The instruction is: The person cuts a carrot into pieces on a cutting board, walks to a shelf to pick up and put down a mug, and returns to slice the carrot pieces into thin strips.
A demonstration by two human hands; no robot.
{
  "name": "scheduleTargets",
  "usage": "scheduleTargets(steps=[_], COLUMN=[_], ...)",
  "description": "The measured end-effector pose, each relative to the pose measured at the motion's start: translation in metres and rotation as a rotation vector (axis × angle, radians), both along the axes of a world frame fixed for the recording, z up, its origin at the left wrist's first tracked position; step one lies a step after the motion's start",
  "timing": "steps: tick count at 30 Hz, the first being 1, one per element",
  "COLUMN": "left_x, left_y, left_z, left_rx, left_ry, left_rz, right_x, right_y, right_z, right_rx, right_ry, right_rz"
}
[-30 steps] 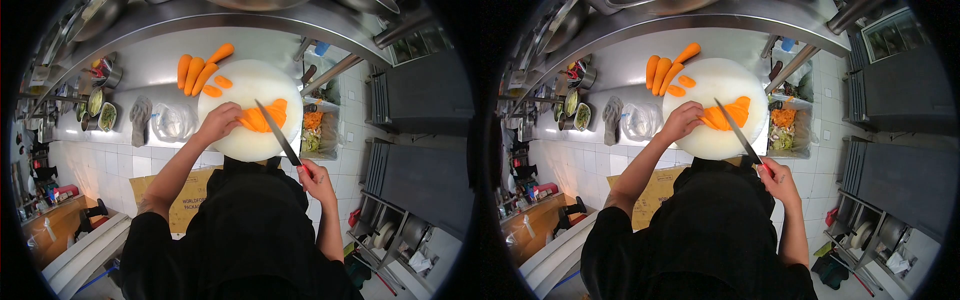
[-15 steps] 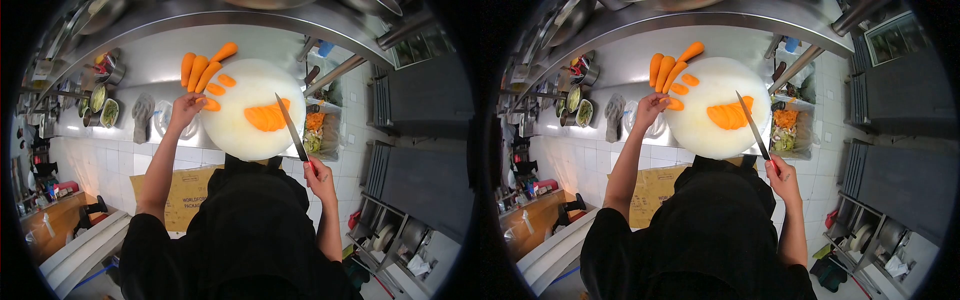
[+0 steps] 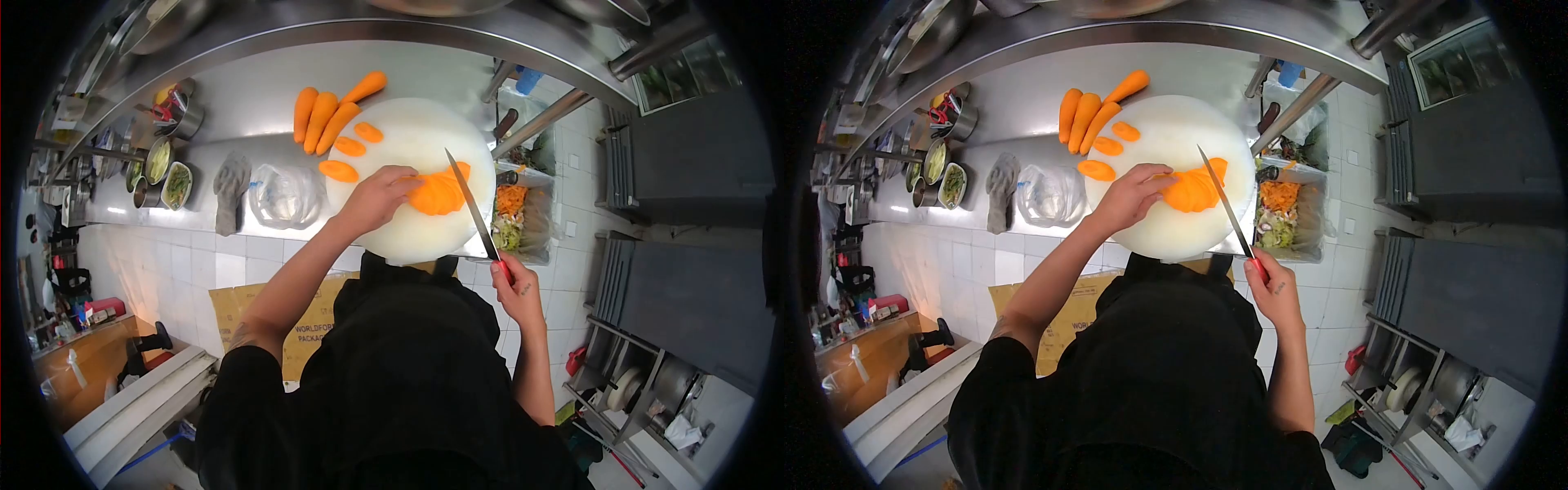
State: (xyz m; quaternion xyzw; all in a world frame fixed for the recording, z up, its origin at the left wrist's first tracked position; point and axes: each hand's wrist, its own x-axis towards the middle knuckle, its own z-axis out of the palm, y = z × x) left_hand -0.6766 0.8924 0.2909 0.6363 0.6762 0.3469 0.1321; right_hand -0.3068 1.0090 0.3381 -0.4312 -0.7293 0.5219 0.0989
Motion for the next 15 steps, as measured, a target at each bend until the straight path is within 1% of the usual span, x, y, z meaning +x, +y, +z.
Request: scheduleTargets(steps=[3,8,15], left_x=[-0.004,-0.010,-0.009], left_y=[0.005,-0.003,-0.011], left_z=[0.000,0.003,-0.005], left_rx=[0.024,0.017,0.084], left_ry=[-0.043,-0.007,-0.047], left_rz=[-0.029,-0.038,-0.039], right_x=[-0.001,0.003,0.011], right_y=[0.002,0.003,0.001], right_z=[0.004,0.007,-0.005], right_rx=[0.021,0.013,0.005], right_ry=[0.013,-0.027,-0.001], right_rz=[-0.002,-0.018,-0.024])
